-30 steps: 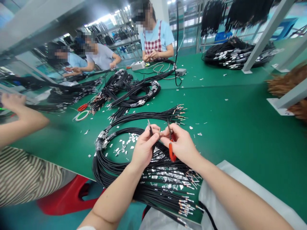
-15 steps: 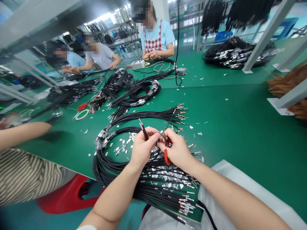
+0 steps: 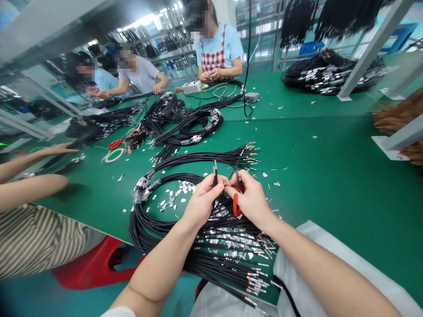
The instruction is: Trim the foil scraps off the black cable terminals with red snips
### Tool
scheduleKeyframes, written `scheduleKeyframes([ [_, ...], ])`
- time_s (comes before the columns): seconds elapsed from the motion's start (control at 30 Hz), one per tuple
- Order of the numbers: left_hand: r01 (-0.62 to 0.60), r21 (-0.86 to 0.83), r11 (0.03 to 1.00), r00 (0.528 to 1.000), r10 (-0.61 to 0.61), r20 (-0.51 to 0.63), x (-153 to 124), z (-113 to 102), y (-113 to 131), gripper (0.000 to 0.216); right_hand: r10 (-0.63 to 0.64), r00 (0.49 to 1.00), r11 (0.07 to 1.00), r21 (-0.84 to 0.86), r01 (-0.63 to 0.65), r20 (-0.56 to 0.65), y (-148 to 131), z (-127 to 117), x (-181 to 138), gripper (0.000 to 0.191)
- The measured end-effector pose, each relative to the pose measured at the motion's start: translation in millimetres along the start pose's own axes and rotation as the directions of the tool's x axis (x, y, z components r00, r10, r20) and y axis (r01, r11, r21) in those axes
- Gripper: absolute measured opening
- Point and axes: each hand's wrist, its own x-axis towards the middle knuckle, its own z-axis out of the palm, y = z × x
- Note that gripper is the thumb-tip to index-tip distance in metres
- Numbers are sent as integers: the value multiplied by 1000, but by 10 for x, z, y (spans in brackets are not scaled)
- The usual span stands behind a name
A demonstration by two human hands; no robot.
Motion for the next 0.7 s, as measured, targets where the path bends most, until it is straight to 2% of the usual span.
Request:
scheduleKeyframes([
  [0.07, 29, -32, 999, 998, -27, 60, 0, -37, 37, 17, -28, 999, 1000, -14, 27, -40, -38, -71, 46, 17],
  [0.13, 120, -74, 990, 983, -108, 150, -5, -84, 90, 20, -45, 994, 999, -12, 44, -97, -98, -192, 100, 16],
  [0.17, 169, -90, 982, 969, -148, 200, -7, -107, 118, 21, -45, 988, 999, -5, 45, -150, -134, -271, 124, 18],
  [0.23, 223, -119, 967, 944, -184, 274, -6, -148, 168, 23, -47, 985, 999, -6, 47, -168, -213, -449, 158, 26],
  [0.27, 224, -141, 964, 944, -179, 277, -2, -164, 187, 24, -81, 977, 996, -47, 73, -199, -254, -536, 162, 29],
  [0.33, 202, -202, 958, 962, -155, 224, 12, -182, 208, 23, -172, 956, 950, -298, 97, -236, -339, -675, 143, 31],
  [0.4, 182, -270, 946, 980, -150, 132, 27, -185, 211, 23, -194, 977, 858, -499, 125, -91, -416, -728, 93, 27],
  [0.43, 173, -292, 941, 984, -154, 87, 33, -182, 209, 23, -170, 985, 826, -543, 148, 10, -447, -714, 61, 27],
  [0.47, 165, -303, 939, 986, -157, 49, 36, -176, 205, 23, -131, 985, 821, -545, 171, 112, -469, -674, 29, 27],
  [0.53, 146, -309, 940, 988, -155, -4, 35, -160, 195, 23, -18, 964, 883, -449, 140, 264, -483, -535, -30, 25],
  [0.6, 135, -308, 942, 989, -147, -14, 26, -142, 184, 22, 130, 906, 967, -255, -26, 403, -457, -363, -72, 19],
  [0.67, 132, -306, 943, 990, -140, -5, 15, -129, 174, 21, 304, 788, 952, -128, -280, 536, -409, -220, -92, 17],
  [0.7, 132, -304, 943, 990, -140, -4, 10, -125, 170, 21, 353, 742, 926, -97, -366, 571, -384, -171, -95, 17],
])
